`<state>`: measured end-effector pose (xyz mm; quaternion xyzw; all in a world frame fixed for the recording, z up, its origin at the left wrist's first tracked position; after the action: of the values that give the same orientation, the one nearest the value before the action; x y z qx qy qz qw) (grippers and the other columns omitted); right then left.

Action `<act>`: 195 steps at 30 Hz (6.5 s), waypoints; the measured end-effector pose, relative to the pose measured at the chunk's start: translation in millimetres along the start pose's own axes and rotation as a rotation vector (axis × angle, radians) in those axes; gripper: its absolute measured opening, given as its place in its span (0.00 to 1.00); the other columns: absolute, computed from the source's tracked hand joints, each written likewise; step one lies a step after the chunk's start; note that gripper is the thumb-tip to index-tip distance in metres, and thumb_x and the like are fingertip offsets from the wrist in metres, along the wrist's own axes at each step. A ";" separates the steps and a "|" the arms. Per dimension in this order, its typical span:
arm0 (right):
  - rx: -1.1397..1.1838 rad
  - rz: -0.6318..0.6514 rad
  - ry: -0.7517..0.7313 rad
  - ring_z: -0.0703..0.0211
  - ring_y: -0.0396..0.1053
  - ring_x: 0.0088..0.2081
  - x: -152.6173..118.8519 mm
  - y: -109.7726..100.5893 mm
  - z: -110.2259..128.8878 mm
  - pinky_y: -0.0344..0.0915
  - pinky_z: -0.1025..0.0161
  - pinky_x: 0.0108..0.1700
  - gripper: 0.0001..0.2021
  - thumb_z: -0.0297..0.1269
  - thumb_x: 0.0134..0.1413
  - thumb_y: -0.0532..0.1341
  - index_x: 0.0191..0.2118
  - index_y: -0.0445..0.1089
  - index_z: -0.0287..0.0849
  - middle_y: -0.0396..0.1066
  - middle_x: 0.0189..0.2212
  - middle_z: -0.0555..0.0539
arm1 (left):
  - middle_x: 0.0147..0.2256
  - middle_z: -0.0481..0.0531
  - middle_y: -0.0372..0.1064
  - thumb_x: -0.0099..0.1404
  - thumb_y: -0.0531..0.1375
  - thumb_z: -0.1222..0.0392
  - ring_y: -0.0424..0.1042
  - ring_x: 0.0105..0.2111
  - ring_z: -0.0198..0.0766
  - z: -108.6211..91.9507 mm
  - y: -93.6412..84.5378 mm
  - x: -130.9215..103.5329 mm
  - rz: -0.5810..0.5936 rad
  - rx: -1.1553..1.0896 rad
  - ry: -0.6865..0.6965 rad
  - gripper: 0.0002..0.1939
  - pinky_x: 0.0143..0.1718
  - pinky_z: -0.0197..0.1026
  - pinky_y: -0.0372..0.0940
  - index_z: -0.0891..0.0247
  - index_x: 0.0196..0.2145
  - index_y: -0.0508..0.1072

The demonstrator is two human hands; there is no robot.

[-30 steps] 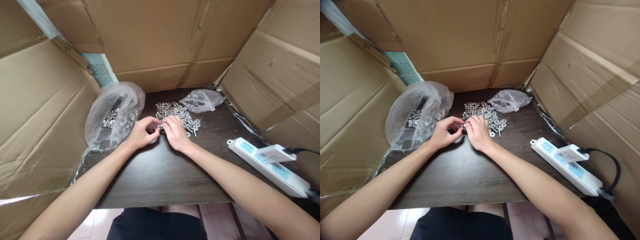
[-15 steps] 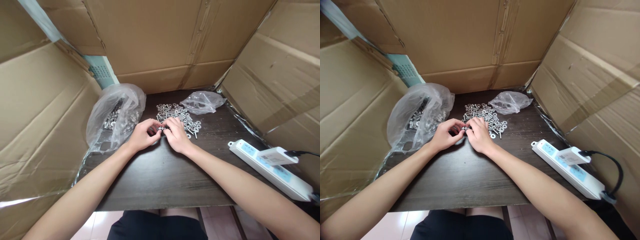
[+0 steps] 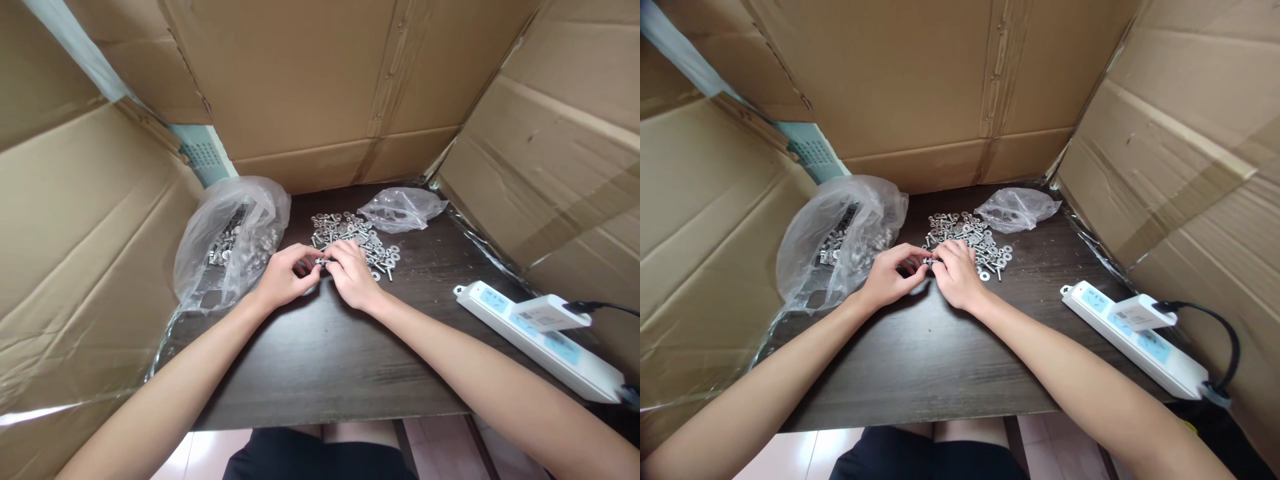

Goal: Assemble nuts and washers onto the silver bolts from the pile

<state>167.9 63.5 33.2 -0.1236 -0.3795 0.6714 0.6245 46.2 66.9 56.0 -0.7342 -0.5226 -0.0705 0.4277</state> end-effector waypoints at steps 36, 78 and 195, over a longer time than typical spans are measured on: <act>0.054 -0.053 -0.052 0.49 0.68 0.47 2.0 -3.7 -2.8 0.58 0.50 0.52 0.09 0.31 0.61 0.52 0.33 0.68 0.45 0.73 0.39 0.45 | 0.36 0.51 0.78 0.63 0.64 0.65 0.75 0.29 0.31 3.9 0.5 0.5 -0.002 -0.013 -0.036 0.11 0.29 0.31 0.73 0.64 0.44 0.79; 0.053 -0.152 -0.089 0.49 0.69 0.46 -0.6 -13.0 6.6 0.63 0.51 0.52 0.04 0.31 0.58 0.57 0.37 0.68 0.46 0.73 0.40 0.45 | 0.35 0.52 0.79 0.65 0.64 0.62 0.76 0.28 0.32 7.0 -2.1 0.7 -0.018 0.010 -0.049 0.10 0.29 0.31 0.74 0.64 0.44 0.81; -0.002 -0.132 -0.134 0.51 0.68 0.40 -1.6 -6.6 8.7 0.60 0.52 0.45 0.16 0.38 0.71 0.51 0.29 0.64 0.46 0.71 0.33 0.46 | 0.30 0.47 0.75 0.65 0.65 0.61 0.72 0.25 0.30 6.8 3.1 -1.0 0.043 -0.040 -0.037 0.07 0.29 0.32 0.70 0.63 0.41 0.75</act>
<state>167.6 58.4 43.0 -0.0537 -0.4285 0.6350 0.6405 46.1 70.7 49.5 -0.7550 -0.5129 -0.0580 0.4045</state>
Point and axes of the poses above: each hand's wrist, its own x-axis towards the middle knuckle, its own y-axis out of the palm, z = x × y, the point moved 10 cm from there along x, towards the middle knuckle
